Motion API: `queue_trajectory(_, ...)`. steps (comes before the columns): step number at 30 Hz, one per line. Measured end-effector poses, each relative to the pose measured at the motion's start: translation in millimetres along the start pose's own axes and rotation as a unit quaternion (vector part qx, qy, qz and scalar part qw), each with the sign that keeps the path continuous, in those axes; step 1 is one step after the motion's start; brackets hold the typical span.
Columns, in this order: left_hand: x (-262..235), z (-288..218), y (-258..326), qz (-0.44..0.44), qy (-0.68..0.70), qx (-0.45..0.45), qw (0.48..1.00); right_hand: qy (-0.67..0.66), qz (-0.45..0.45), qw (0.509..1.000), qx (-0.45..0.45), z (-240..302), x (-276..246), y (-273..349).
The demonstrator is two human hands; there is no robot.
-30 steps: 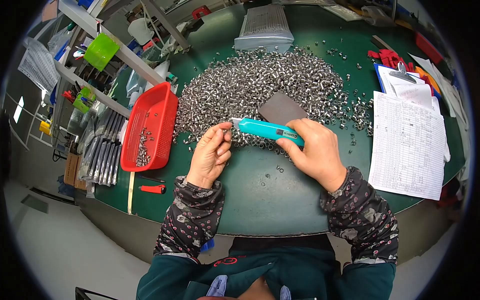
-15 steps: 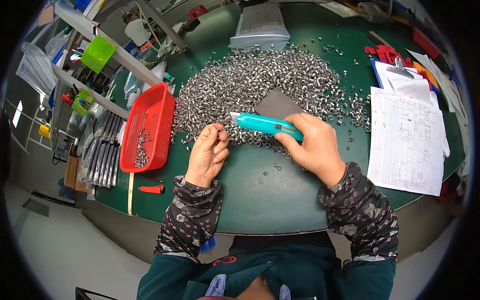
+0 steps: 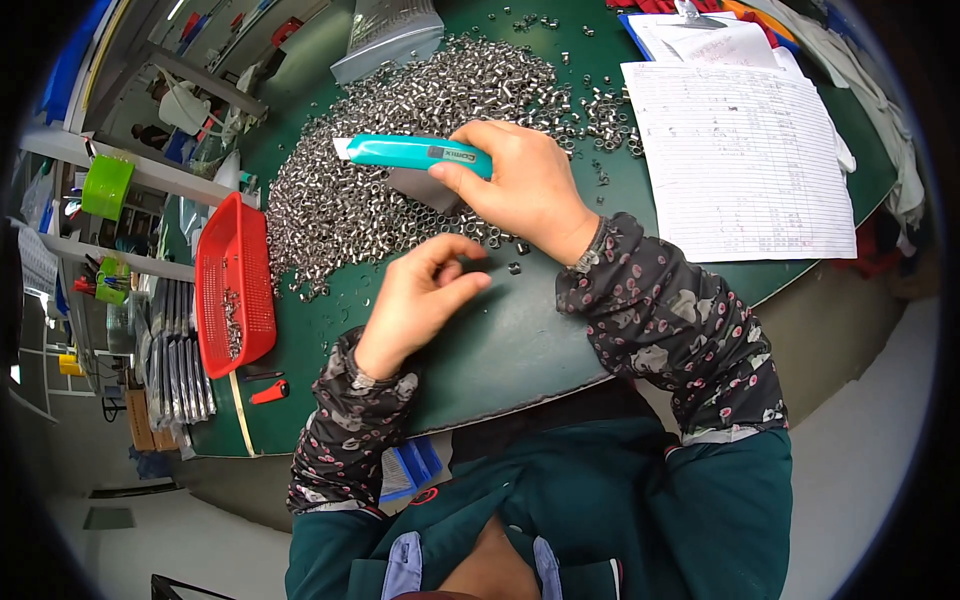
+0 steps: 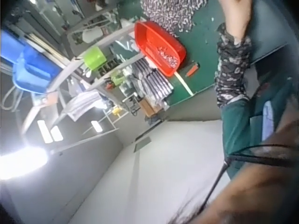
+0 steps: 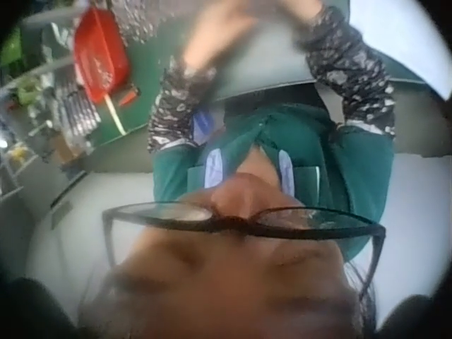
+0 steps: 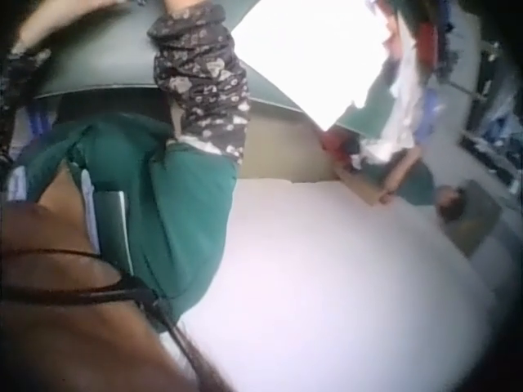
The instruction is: Individually cleaning small metal hardware components using a handheld electronic tool at a workbench.
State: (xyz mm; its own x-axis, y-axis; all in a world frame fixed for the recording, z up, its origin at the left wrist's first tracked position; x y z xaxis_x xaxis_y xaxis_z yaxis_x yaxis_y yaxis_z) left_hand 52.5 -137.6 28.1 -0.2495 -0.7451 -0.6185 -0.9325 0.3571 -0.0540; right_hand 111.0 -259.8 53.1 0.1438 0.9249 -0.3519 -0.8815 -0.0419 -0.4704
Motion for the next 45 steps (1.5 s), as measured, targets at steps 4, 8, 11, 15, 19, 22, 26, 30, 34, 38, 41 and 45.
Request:
queue_trajectory(4,24,-17,-7,-0.001,-0.098,0.1,0.99,0.011,-0.018,1.0,-0.017,-1,-2,2)
queue_trajectory(8,28,-16,-7,-0.017,-0.164,0.128,0.978,0.009,-0.008,1.0,-0.023,3,2,1)
queue_trajectory(11,6,-7,-5,-0.034,-0.009,0.099,0.995,-0.004,-0.005,1.0,-0.026,5,2,1)
queue_trajectory(15,-33,27,8,-0.068,0.472,-0.058,0.877,0.018,0.012,0.999,-0.034,11,1,5)
queue_trajectory(19,-54,66,23,-0.142,0.552,-0.042,0.821,0.04,0.045,0.998,-0.029,11,7,8)
queue_trajectory(22,-60,83,29,-0.179,0.579,-0.044,0.795,0.048,0.055,0.996,-0.042,13,11,9)
queue_trajectory(26,-64,86,28,-0.181,0.586,-0.045,0.788,0.063,0.079,0.994,-0.038,15,14,11)
queue_trajectory(30,-67,91,30,-0.19,0.563,-0.065,0.801,0.074,0.114,0.99,-0.032,16,20,12)
queue_trajectory(34,-67,93,31,-0.196,0.56,-0.074,0.802,0.086,0.13,0.987,-0.044,18,23,15)
queue_trajectory(38,-67,93,30,-0.197,0.566,-0.076,0.797,0.11,0.169,0.979,-0.041,16,29,19)
queue_trajectory(41,-68,92,31,-0.204,0.563,-0.08,0.797,0.115,0.187,0.975,-0.04,16,31,21)
queue_trajectory(45,-68,92,31,-0.199,0.565,-0.075,0.797,0.121,0.202,0.971,-0.028,15,32,21)
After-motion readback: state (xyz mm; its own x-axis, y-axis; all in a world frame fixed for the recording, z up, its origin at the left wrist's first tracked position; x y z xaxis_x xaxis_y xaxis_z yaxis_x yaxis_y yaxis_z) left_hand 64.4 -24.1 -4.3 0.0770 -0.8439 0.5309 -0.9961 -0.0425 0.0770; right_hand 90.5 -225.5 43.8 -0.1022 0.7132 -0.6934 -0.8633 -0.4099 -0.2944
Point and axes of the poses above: each hand's wrist, its own y-axis away from the middle knuckle, its own x-axis out of the palm, z = x × y, the point moved 6 cm from there along -y, towards the middle knuckle, and after that the axes turned 6 degrees about x, right-handed, at the moved point
